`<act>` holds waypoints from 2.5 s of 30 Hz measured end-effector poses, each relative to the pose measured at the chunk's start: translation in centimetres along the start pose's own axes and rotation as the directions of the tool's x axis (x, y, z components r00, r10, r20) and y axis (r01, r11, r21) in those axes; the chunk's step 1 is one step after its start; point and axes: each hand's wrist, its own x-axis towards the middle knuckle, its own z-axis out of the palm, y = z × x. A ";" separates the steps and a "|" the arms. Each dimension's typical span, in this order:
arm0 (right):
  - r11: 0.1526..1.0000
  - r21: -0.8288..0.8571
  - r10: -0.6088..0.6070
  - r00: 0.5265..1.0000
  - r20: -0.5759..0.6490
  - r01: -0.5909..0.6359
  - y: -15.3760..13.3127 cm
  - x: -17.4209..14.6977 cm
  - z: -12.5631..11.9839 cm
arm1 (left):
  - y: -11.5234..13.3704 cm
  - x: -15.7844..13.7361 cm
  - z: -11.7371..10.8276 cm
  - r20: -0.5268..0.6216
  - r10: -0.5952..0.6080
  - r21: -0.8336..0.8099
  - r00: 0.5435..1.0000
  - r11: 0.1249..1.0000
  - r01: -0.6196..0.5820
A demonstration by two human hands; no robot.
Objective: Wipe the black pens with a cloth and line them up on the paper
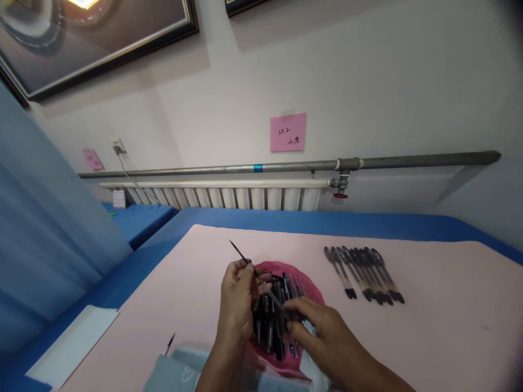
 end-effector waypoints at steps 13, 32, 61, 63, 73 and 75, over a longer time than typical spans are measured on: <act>0.983 0.156 0.096 0.995 -0.012 -0.093 -0.6 0.1 -0.3 | -0.6 -0.6 0.0 0.135 -0.055 0.147 0.989 0.989 0.035; 0.879 0.452 0.214 0.973 -0.089 -0.152 1.2 0.4 0.0 | 1.4 0.8 -3.2 0.205 0.073 0.816 0.976 0.538 -0.211; 0.835 0.530 0.228 0.970 -0.084 -0.151 1.1 0.5 -0.4 | 2.0 0.4 -2.8 0.320 0.124 0.943 0.939 -0.136 -0.304; 0.830 0.536 0.233 0.969 -0.084 -0.153 1.1 0.5 -0.4 | 1.8 0.3 -2.5 0.337 0.090 0.938 0.937 -0.112 -0.327; 0.791 0.584 0.271 0.960 -0.066 -0.183 1.3 0.6 -0.2 | 1.2 -0.7 -2.2 0.518 -0.208 0.855 0.830 0.111 -0.506; 0.795 0.579 0.268 0.961 -0.065 -0.182 1.4 0.6 -0.3 | 1.1 -1.0 -2.0 0.526 -0.282 0.847 0.802 0.095 -0.522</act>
